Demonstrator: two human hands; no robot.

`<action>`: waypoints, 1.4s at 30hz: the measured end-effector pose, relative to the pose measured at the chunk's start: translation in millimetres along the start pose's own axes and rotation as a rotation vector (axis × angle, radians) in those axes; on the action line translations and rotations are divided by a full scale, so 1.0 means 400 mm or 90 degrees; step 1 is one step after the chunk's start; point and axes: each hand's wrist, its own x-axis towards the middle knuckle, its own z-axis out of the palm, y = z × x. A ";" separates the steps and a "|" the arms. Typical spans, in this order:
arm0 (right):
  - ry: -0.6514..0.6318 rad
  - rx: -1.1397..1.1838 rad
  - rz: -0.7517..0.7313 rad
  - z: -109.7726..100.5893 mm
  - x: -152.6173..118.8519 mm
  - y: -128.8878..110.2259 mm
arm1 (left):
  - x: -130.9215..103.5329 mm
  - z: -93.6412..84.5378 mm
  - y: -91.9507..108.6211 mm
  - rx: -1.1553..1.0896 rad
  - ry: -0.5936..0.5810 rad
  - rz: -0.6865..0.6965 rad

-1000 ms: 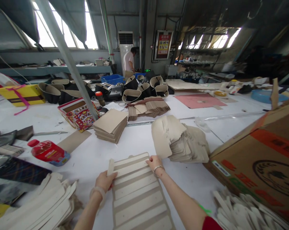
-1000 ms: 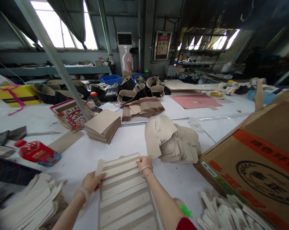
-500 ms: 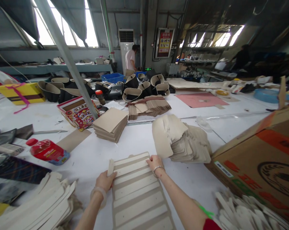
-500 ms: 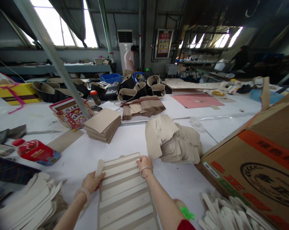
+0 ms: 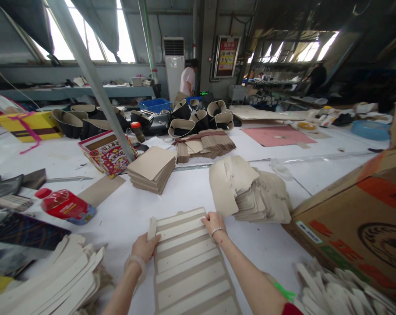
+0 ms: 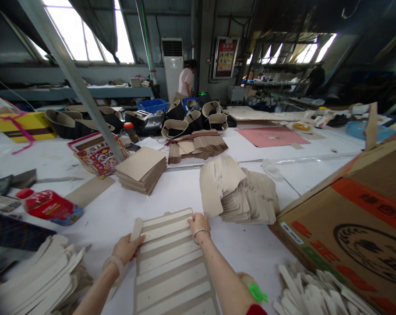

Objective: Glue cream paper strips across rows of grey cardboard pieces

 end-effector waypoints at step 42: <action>-0.031 -0.076 -0.034 0.007 0.004 0.006 | -0.013 0.006 0.033 0.144 0.070 -0.021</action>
